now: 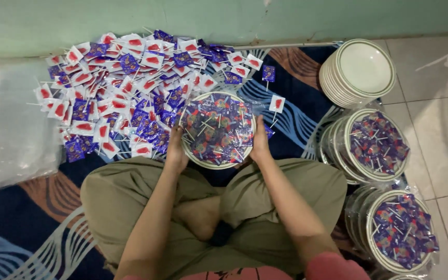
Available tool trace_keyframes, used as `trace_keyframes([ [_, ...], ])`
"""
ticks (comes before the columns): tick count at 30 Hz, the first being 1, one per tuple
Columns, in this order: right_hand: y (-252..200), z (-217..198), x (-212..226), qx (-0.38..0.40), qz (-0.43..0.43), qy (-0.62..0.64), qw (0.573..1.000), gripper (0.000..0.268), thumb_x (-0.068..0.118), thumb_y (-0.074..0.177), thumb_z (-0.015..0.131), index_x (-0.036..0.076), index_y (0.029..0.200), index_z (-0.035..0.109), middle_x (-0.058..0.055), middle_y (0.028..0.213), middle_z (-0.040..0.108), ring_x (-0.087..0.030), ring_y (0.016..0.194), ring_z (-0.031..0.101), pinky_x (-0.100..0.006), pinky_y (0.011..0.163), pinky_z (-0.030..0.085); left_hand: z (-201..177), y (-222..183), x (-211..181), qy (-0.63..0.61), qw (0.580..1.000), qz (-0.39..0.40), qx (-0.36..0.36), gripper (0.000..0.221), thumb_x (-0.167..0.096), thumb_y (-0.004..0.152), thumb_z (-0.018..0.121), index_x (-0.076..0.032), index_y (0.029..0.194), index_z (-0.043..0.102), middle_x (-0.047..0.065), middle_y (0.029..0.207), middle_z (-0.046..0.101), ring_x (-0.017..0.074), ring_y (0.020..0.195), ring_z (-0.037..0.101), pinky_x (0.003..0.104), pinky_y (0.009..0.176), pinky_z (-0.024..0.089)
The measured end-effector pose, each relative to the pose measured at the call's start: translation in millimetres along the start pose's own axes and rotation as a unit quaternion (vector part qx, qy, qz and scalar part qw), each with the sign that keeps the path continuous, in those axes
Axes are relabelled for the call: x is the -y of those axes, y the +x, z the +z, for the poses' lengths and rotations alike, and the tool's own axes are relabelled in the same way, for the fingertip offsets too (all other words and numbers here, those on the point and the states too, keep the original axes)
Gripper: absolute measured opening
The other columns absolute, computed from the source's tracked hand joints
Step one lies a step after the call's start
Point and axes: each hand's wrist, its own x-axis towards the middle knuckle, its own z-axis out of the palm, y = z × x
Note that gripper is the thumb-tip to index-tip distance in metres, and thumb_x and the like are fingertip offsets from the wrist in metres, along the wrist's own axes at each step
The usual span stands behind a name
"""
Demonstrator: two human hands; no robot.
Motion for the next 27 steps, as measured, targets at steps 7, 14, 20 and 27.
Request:
trace_keyframes([
  [7, -37, 5, 34, -0.092, -0.141, -0.083, 0.982, 0.047, 0.045, 0.102, 0.06, 0.006, 0.128, 0.065, -0.017, 0.123, 0.069, -0.03, 0.115, 0.066, -0.047, 0.107, 0.049, 20, 28, 29, -0.049, 0.995, -0.033, 0.076, 0.049, -0.044, 0.104, 0.056, -0.014, 0.143, 0.05, 0.013, 0.131, 0.063, 0.0337, 0.12, 0.064, 0.053, 0.1, 0.053],
  [14, -19, -51, 66, -0.222, -0.274, -0.442, 0.825, 0.039, 0.04, 0.101, 0.063, 0.014, 0.129, 0.065, -0.018, 0.122, 0.069, -0.039, 0.121, 0.061, -0.051, 0.105, 0.046, 74, 36, 48, 0.254, 0.965, 0.054, 0.028, 0.024, -0.039, 0.106, 0.053, -0.019, 0.12, 0.054, 0.01, 0.102, 0.064, 0.0274, 0.102, 0.062, 0.046, 0.088, 0.052],
  [20, -19, -110, 93, -0.272, -0.265, -0.439, 0.814, 0.028, 0.034, 0.095, 0.07, 0.017, 0.118, 0.066, -0.014, 0.109, 0.07, -0.032, 0.108, 0.067, -0.046, 0.091, 0.051, 130, 19, 49, 0.177, 0.978, 0.047, 0.104, 0.012, -0.023, 0.104, 0.06, -0.018, 0.112, 0.053, 0.003, 0.096, 0.061, 0.0166, 0.089, 0.061, 0.034, 0.08, 0.052],
  [27, -118, -39, 153, -0.243, -0.25, -0.135, 0.927, 0.046, 0.033, 0.092, 0.061, 0.014, 0.134, 0.061, -0.014, 0.132, 0.061, -0.03, 0.123, 0.056, -0.051, 0.107, 0.043, 186, 14, 64, 0.303, 0.948, -0.002, 0.093, 0.047, -0.058, 0.102, 0.051, -0.019, 0.125, 0.061, 0.015, 0.122, 0.066, 0.0298, 0.113, 0.061, 0.05, 0.106, 0.042],
])
